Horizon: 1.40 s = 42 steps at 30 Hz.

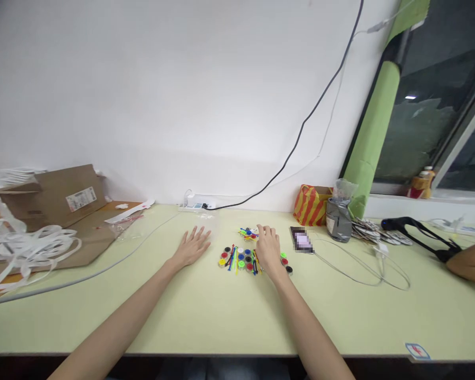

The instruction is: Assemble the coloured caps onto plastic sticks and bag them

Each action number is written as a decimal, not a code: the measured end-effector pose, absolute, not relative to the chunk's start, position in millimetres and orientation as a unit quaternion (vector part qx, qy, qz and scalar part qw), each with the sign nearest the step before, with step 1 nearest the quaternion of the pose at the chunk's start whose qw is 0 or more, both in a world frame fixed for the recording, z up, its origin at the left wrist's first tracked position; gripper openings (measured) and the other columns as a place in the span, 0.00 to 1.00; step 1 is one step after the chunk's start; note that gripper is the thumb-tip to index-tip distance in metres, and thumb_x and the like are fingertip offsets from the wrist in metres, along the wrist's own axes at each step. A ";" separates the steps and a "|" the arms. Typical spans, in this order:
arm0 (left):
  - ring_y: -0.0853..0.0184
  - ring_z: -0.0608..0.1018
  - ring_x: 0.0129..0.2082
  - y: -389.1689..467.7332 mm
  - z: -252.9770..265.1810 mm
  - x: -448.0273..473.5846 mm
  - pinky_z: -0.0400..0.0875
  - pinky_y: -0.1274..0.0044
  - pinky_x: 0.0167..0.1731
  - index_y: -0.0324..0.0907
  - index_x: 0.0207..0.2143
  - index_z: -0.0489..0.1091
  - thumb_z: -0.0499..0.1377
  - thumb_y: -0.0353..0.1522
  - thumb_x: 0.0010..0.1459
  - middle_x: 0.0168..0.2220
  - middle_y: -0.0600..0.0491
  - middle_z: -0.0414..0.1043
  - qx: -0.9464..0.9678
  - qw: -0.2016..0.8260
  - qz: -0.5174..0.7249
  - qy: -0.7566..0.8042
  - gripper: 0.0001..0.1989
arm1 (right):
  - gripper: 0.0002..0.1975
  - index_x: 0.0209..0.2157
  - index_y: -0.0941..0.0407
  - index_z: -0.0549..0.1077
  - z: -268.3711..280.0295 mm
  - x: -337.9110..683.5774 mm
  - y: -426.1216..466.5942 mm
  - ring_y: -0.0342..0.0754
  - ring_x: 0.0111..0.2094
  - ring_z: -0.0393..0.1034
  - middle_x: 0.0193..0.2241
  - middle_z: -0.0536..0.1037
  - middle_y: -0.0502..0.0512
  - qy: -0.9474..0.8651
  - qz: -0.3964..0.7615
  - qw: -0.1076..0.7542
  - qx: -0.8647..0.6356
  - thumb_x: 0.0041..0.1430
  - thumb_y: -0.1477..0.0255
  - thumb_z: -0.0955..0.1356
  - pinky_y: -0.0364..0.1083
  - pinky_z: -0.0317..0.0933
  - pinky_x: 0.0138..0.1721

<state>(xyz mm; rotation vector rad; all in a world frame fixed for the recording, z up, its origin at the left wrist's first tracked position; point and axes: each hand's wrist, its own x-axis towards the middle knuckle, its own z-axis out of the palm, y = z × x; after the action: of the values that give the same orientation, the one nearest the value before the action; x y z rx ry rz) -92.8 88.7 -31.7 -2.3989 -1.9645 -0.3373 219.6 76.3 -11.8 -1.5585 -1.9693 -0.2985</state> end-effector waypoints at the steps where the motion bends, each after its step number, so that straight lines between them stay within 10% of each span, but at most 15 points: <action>1: 0.54 0.39 0.72 88.4 -31.6 -91.9 0.34 0.55 0.68 0.51 0.70 0.49 0.41 0.46 0.69 0.73 0.52 0.39 -0.772 0.020 -0.116 -0.625 0.30 | 0.29 0.58 0.56 0.67 -14.0 225.4 79.2 0.60 0.51 0.61 0.49 0.72 0.66 -0.736 -0.111 0.292 -0.601 0.56 0.85 0.59 0.54 0.56 0.48; 22: 0.59 0.50 0.71 91.1 -36.7 -84.9 0.44 0.58 0.68 0.50 0.69 0.53 0.40 0.41 0.69 0.72 0.53 0.45 -0.794 -0.026 -0.094 -0.600 0.28 | 0.11 0.44 0.54 0.78 0.4 187.1 163.8 0.54 0.46 0.69 0.41 0.79 0.61 -0.805 -0.053 0.116 -0.579 0.63 0.78 0.66 0.49 0.55 0.46; 32: 0.56 0.46 0.72 85.3 -31.2 -83.0 0.46 0.55 0.67 0.48 0.70 0.51 0.45 0.34 0.68 0.73 0.49 0.35 -0.792 0.085 -0.243 -0.553 0.28 | 0.13 0.39 0.50 0.83 -12.3 188.3 154.1 0.51 0.43 0.67 0.38 0.76 0.57 -0.782 -0.052 0.336 -0.523 0.65 0.77 0.66 0.47 0.58 0.45; 42: 0.54 0.59 0.67 56.0 -16.8 -51.2 0.55 0.58 0.64 0.43 0.65 0.53 0.54 0.39 0.66 0.69 0.41 0.51 -0.798 0.135 -0.355 -0.468 0.28 | 0.12 0.42 0.49 0.82 -17.5 146.0 84.4 0.52 0.45 0.67 0.44 0.80 0.57 -0.772 -0.021 0.511 -0.377 0.66 0.74 0.66 0.51 0.63 0.47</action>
<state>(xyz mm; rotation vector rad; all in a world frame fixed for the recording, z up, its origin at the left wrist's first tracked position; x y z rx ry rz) -51.2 56.0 -16.8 -2.3114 -1.3561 -1.0292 146.0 84.4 -17.5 -0.9072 -1.8578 -0.0505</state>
